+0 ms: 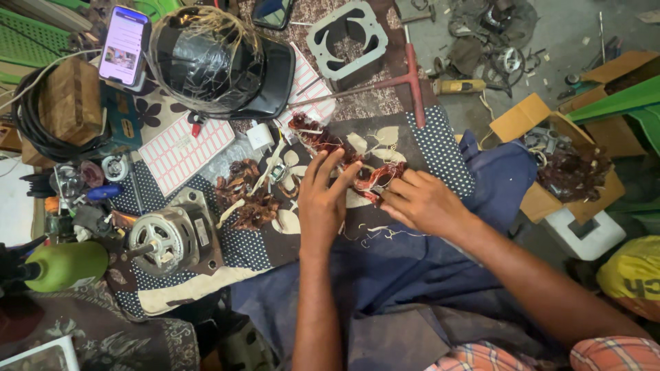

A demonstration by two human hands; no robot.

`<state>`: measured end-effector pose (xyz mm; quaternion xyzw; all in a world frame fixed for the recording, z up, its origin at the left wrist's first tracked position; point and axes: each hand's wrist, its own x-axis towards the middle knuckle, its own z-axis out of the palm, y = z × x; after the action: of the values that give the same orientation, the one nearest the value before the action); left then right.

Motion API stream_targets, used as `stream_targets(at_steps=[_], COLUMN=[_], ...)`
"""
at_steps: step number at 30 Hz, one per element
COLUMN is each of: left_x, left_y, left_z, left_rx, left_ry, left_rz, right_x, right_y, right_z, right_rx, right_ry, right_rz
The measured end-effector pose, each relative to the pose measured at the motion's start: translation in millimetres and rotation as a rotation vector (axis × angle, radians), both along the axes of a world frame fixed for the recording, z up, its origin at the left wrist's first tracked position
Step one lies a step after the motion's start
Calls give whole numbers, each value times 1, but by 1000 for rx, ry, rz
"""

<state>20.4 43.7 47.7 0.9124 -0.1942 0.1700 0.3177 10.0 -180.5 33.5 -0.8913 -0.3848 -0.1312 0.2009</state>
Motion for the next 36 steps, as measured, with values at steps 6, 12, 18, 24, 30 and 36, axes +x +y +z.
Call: stream_targets(at_steps=[6,12,18,24,30,36], left_x=[0,-1,-6,-16,-10,-13], left_y=[9,21,10,-29,-33,-28], left_z=[-10,-25,-15,14,14,-5], left_rx=[-90,-244,-293,-258,-292,-356], left_ry=[18,91,38,-18,41,103], left_rz=[-8,-8,69,32,-10,-57], right_x=[3,15,28,24,26,30], right_y=[-24,-43,-34,-19,-15,-20], right_z=[4,-16,-38,-36,-36,-42], right_rx=[249,820,978,951,973,947], right_ry=[-30,571,988,1100,1111,1007], right_rz=[-5,-351,-254,-169,-106,-117])
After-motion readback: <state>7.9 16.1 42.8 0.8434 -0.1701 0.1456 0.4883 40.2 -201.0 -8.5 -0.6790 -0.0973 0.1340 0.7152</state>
